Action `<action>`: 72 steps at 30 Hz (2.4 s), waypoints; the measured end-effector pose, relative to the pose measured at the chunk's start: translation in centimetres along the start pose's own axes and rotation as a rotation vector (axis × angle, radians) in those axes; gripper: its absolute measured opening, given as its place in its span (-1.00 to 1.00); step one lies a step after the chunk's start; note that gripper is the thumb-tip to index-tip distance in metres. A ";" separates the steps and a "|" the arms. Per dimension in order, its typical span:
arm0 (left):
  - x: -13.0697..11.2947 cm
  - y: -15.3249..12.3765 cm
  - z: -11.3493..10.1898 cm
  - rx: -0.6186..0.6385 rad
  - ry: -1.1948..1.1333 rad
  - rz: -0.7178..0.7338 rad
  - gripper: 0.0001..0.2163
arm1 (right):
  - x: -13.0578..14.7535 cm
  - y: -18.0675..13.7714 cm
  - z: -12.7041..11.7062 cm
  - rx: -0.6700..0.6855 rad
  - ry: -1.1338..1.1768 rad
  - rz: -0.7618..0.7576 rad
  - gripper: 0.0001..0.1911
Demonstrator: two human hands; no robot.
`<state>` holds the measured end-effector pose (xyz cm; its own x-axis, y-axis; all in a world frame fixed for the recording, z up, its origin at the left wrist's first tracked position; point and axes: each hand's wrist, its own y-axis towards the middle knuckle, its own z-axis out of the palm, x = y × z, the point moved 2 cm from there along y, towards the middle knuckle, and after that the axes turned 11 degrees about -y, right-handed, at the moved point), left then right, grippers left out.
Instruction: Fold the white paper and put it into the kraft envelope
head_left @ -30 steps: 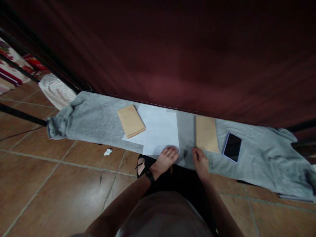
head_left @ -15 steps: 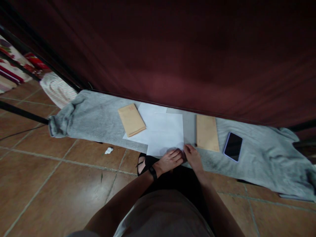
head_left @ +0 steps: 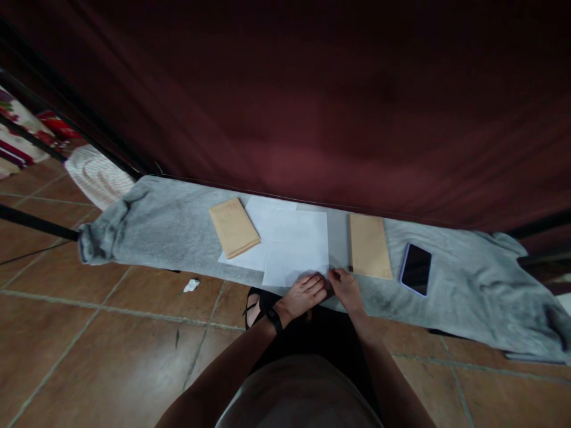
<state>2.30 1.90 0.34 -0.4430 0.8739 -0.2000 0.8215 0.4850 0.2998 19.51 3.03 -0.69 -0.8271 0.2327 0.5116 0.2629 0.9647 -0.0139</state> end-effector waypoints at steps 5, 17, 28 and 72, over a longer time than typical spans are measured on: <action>-0.2 -0.1 -0.1 -0.006 -0.005 -0.040 -0.86 | -0.1 -0.3 0.3 0.010 0.049 -0.014 -0.78; -0.9 0.3 -0.4 -0.050 -0.037 0.028 -0.84 | -0.9 -0.7 0.4 -0.028 0.394 0.037 -0.70; 4.0 -2.7 -3.4 -0.446 -0.236 -0.452 -0.74 | -2.8 -1.6 0.6 -0.011 0.649 0.277 -0.61; 10.9 -1.2 -4.3 -0.034 0.031 -0.704 -0.58 | -2.8 -2.6 -3.1 -0.069 0.790 0.262 -0.53</action>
<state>-5.02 11.01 1.78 -0.8755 0.3524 -0.3307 0.3244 0.9358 0.1382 22.68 -0.50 0.54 -0.1502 0.2687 0.9514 0.4493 0.8758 -0.1764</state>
